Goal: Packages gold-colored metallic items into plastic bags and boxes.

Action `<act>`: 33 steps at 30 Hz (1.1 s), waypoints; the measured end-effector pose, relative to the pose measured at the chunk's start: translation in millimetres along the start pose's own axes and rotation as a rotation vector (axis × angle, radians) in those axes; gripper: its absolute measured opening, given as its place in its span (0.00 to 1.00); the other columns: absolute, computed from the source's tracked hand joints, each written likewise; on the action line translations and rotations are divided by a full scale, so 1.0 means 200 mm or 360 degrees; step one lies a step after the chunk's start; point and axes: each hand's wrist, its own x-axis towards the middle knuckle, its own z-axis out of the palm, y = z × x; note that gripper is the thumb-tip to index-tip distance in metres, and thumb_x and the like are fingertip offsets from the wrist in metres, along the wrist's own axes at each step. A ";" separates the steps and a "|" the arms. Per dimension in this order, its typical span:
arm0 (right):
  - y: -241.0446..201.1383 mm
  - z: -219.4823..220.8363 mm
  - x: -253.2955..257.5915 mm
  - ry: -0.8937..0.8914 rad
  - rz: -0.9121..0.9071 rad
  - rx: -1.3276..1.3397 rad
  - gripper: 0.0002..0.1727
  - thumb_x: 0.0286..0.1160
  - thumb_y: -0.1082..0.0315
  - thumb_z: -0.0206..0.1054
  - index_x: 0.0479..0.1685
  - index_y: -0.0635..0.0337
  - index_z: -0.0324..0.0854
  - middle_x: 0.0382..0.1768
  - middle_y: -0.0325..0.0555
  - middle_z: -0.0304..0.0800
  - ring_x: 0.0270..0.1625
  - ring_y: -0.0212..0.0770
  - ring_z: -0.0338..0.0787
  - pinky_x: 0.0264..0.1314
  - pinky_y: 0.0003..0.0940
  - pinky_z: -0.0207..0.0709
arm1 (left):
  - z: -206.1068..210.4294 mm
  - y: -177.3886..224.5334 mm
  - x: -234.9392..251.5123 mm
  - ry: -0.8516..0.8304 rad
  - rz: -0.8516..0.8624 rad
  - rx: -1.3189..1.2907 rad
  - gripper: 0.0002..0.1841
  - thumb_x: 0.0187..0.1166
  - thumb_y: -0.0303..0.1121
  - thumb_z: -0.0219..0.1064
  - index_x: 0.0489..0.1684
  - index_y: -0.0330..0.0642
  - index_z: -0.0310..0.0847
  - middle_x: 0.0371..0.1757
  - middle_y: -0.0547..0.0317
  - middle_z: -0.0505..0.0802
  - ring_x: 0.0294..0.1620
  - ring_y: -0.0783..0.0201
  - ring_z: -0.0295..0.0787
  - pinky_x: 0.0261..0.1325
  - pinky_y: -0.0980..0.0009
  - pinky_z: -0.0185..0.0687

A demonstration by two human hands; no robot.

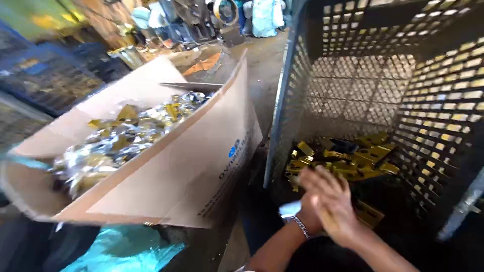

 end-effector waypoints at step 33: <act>0.45 0.15 0.36 -0.1551 0.0375 -0.0320 0.30 0.69 0.71 0.75 0.75 0.63 0.79 0.82 0.66 0.70 0.86 0.77 0.60 0.81 0.84 0.40 | -0.44 -0.37 0.57 0.0669 0.0035 -0.0578 0.25 0.62 0.22 0.78 0.59 0.25 0.78 0.49 0.60 0.93 0.52 0.80 0.89 0.60 0.78 0.86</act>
